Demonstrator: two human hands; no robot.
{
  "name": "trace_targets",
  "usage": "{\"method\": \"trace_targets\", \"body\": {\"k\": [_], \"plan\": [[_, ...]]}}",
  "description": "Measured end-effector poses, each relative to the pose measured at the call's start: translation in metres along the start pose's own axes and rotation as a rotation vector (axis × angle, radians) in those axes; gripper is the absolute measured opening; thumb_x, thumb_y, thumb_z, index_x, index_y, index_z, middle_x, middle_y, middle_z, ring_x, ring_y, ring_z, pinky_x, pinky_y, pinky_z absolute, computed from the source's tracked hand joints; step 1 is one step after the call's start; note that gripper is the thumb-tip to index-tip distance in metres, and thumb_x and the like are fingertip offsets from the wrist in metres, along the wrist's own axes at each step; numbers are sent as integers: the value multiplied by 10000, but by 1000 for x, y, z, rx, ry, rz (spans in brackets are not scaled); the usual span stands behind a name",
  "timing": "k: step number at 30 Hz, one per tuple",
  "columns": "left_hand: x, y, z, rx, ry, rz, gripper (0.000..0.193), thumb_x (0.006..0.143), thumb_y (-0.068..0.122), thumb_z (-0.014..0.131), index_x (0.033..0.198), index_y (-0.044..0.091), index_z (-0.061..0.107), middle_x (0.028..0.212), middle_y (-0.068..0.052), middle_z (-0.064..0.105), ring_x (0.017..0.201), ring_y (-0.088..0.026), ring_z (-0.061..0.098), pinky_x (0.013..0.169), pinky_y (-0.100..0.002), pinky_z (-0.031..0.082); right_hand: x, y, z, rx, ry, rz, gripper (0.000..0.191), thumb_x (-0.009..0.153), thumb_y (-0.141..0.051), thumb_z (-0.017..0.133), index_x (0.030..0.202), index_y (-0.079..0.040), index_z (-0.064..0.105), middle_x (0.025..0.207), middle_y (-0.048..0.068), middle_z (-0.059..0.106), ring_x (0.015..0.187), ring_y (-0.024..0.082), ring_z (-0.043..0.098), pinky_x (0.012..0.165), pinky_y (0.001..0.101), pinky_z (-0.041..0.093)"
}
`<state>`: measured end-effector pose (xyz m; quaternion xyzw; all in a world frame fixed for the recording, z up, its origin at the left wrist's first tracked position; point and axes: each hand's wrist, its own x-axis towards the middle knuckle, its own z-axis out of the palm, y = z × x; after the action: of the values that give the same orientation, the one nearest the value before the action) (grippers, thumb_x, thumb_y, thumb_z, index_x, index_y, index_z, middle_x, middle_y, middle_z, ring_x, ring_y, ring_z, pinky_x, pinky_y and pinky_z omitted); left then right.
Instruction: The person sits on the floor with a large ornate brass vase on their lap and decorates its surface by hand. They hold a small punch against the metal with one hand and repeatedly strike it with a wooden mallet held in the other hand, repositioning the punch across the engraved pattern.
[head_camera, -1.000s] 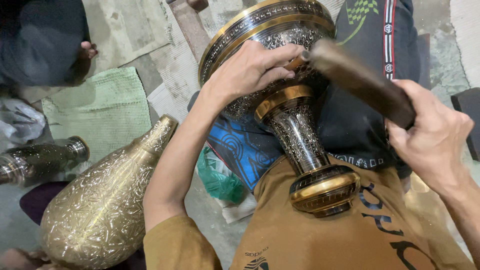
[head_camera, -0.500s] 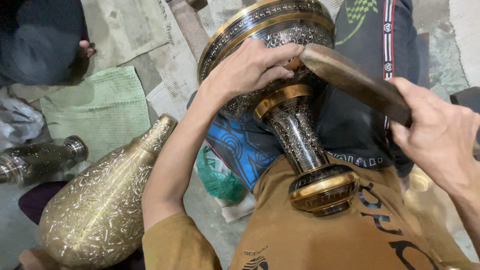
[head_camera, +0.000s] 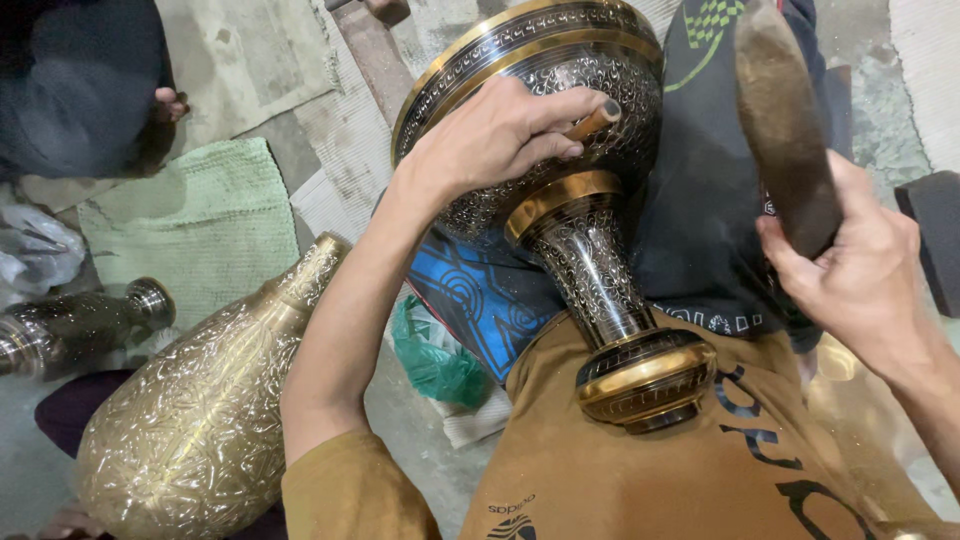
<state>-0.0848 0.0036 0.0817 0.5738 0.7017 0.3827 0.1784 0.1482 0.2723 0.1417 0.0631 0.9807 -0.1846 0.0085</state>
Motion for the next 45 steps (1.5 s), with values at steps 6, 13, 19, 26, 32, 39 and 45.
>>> {"method": "trace_targets", "body": {"k": [6,13,19,26,32,39,45], "plan": [[2,-1,0,-6,-11,-23,402,1012,170,750,1372,85,594,831,-149,711,701,-372,664,645,-450,505,-1,6,6,-2,-56,33,622,819,-133,791,1420,-131,633,919,164,731,763,333,721,682,403,557],[4,-6,-1,-11,-10,2,401,1010,180,760,1356,61,598,864,-170,704,754,-390,670,673,-458,510,3,2,5,-195,-174,40,694,740,-123,840,1403,-151,638,859,132,749,718,312,728,619,382,555],[7,-6,-2,-28,-30,18,408,1024,183,750,1374,60,581,902,-160,725,769,-375,688,688,-447,525,5,-2,2,-122,-66,-14,632,743,-69,802,1349,-133,635,863,145,740,716,325,720,605,388,548],[7,-7,-1,-46,4,10,414,1017,156,763,1380,69,583,867,-151,729,797,-353,721,699,-418,545,2,9,-2,-50,-94,15,585,792,-42,809,1347,-84,630,800,163,712,700,296,709,615,359,529],[-2,-7,8,-66,103,-38,439,995,123,793,1387,86,598,873,-167,742,797,-332,745,711,-397,552,-9,20,9,722,122,204,319,1026,-91,713,1284,-59,527,963,150,607,808,193,647,775,281,505],[0,-14,7,-55,76,-8,455,985,130,802,1386,79,593,923,-170,760,824,-331,752,726,-389,568,2,3,-5,245,80,44,479,940,-22,742,1397,-75,606,984,180,696,799,282,701,729,366,536],[-11,-8,12,-51,182,-116,431,978,93,823,1349,83,604,783,-156,676,664,-257,633,635,-329,471,11,-3,-8,-154,-200,81,712,780,-190,812,1462,-202,608,823,129,719,746,332,706,646,424,536]]}}
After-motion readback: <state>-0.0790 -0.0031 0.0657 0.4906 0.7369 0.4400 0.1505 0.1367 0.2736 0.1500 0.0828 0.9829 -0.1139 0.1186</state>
